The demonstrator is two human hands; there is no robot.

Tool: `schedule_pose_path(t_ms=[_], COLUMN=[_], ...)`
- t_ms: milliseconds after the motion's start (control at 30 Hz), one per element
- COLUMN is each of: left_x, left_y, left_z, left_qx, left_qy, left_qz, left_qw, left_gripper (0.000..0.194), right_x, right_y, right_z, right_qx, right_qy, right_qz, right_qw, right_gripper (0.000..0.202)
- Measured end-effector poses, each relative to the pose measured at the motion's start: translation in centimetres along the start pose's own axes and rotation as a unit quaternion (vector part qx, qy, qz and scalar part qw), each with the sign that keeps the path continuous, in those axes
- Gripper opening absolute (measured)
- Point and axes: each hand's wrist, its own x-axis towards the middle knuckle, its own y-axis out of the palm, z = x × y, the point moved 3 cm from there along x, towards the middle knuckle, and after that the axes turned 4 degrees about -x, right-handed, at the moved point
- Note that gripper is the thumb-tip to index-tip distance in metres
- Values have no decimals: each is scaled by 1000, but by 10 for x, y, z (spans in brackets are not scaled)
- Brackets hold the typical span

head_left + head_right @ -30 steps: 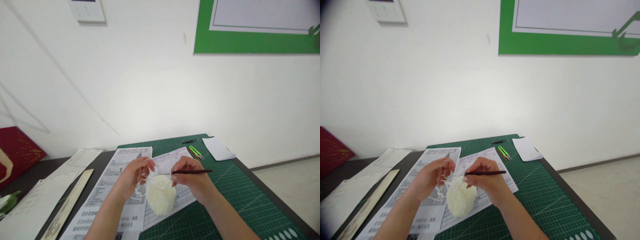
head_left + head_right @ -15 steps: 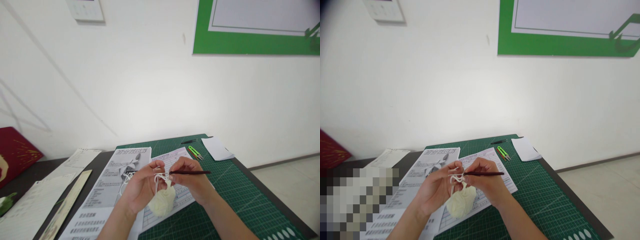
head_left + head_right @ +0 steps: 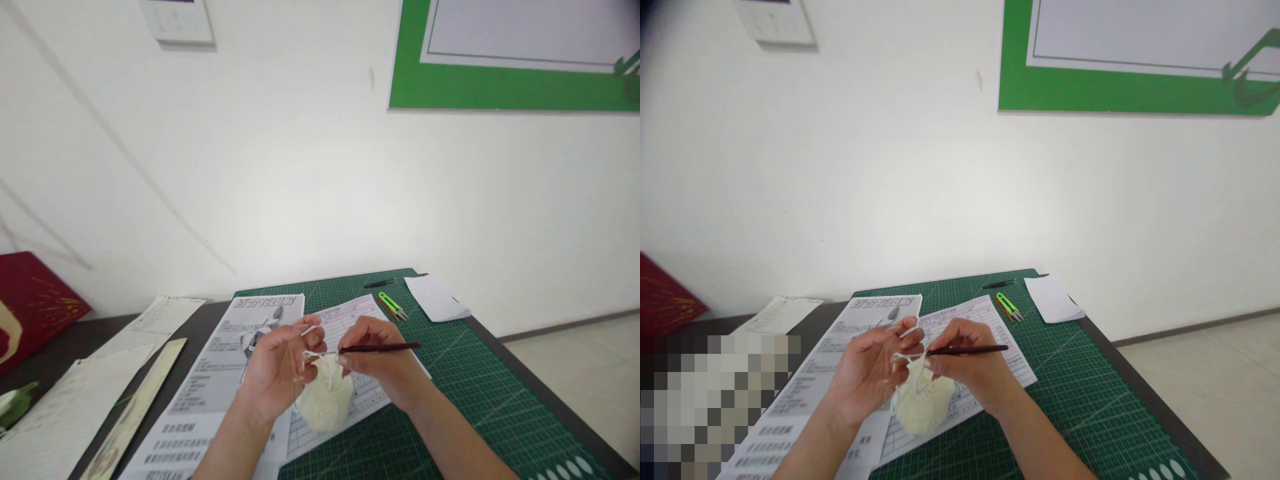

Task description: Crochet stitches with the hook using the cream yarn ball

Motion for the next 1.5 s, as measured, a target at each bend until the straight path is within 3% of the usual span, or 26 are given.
schedule_pose_path(t_ms=[267,400,567,733,833,967,1100,1267,1400,1500], left_x=[-7,-11,-19,-28,-30,-30,-34,-31,-15,-5], left_y=[-11,-3,11,14,18,18,7,-7,-16,-18], left_z=[-16,-16,-22,-27,-22,-22,-47,-70,-65,-55], left_qx=[-134,-167,-186,-141,-137,-116,-51,30,151,199], left_qy=[148,203,250,224,206,208,246,224,142,159], left_qz=[-38,-45,8,98,117,85,75,21,-70,-123], left_qw=[979,964,950,959,962,968,965,974,976,959], left_gripper=[19,26,33,37,35,27,14,8,6,3], right_x=[2,1,1,1,2,3,3,4,4,3], right_y=[1,2,4,3,3,1,-5,-8,-5,-3], right_z=[-5,-6,-5,-8,-12,-14,-5,0,-3,-5], right_qx=[0,-18,-50,-51,-40,24,123,268,249,192], right_qy=[1,-6,-3,2,3,-7,-22,6,12,18], right_qz=[-2,4,10,11,20,56,67,72,80,76], right_qw=[1000,1000,999,999,999,998,990,961,965,978], right_gripper=[21,20,18,18,19,20,21,23,20,20])
